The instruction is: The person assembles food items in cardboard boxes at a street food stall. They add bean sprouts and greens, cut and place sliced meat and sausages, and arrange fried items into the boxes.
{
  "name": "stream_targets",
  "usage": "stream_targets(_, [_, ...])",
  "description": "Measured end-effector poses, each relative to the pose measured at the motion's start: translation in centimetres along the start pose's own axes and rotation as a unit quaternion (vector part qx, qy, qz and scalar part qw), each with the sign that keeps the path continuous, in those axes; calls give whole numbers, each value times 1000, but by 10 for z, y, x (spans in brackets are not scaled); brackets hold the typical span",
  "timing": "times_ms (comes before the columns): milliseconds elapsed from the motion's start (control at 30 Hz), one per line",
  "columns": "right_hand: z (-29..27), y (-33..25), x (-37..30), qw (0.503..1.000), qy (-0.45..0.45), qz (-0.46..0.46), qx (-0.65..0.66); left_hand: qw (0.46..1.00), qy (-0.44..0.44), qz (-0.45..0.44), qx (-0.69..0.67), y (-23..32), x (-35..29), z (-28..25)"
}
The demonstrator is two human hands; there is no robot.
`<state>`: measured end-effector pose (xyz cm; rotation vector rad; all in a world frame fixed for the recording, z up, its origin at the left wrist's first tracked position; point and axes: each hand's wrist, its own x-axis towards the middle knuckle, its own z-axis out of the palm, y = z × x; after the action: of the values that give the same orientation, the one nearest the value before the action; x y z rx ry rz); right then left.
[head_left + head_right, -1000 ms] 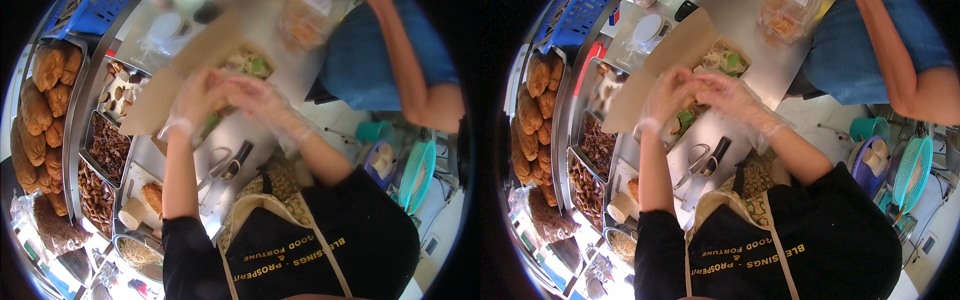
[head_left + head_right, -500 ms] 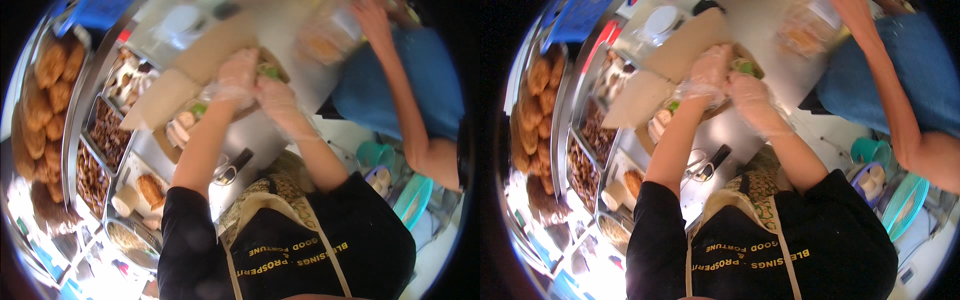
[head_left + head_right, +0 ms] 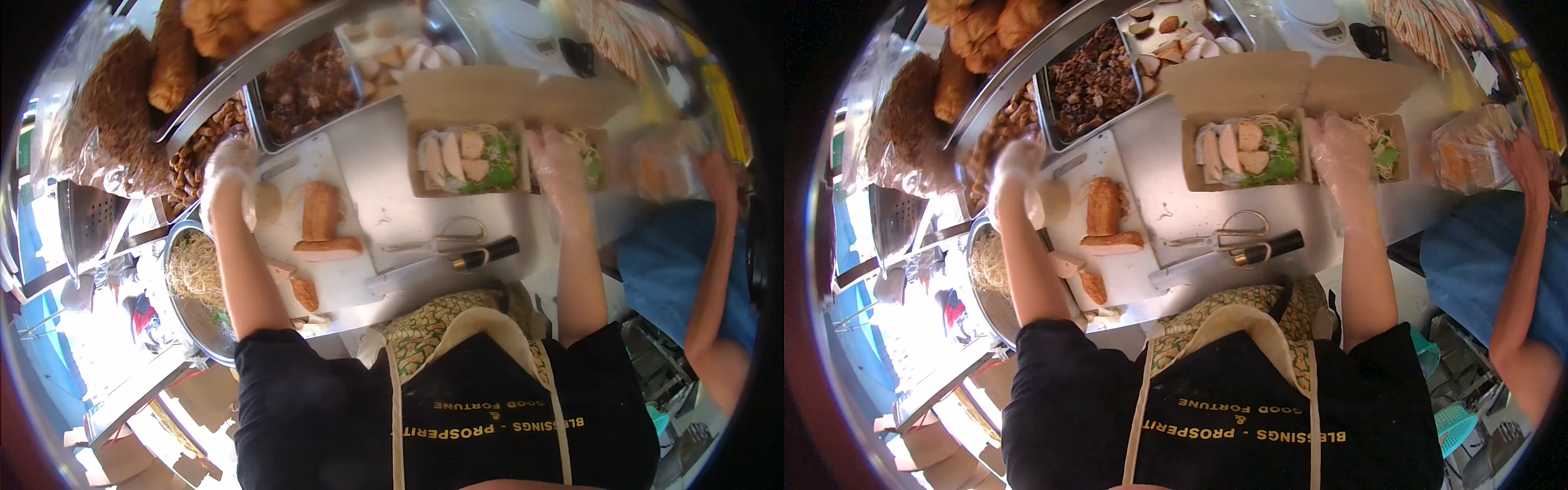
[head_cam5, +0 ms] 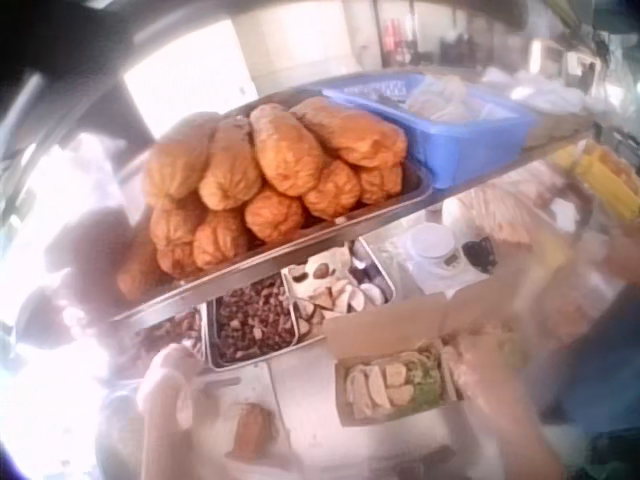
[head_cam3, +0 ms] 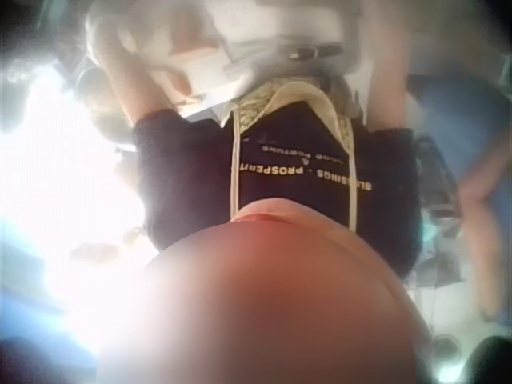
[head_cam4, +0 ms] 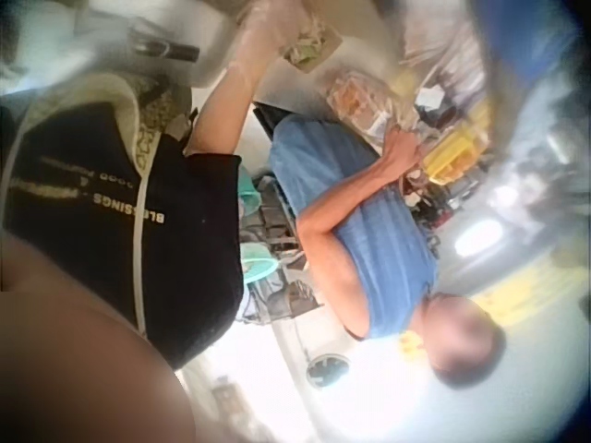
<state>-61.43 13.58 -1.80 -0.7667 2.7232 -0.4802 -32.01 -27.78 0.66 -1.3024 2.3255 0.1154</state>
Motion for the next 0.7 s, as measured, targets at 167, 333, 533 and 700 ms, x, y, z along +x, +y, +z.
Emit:
stream_targets(167, [25, -11, 5, 998, 17, -37, -39, 1000, 9, 4, 8, -75, 69, 0])
stream_targets(333, [45, -18, 11, 973, 102, -204, -40, 996, -65, -64, -6, -36, 50, -20])
stream_targets(533, [82, -75, 11, 981, 63, -179, -39, 992, -22, -48, -115, -44, 55, -15])
stream_targets(700, [64, -121, -20, 996, -26, -64, 48, 802, -72, 121, -581, -40, 4, 4])
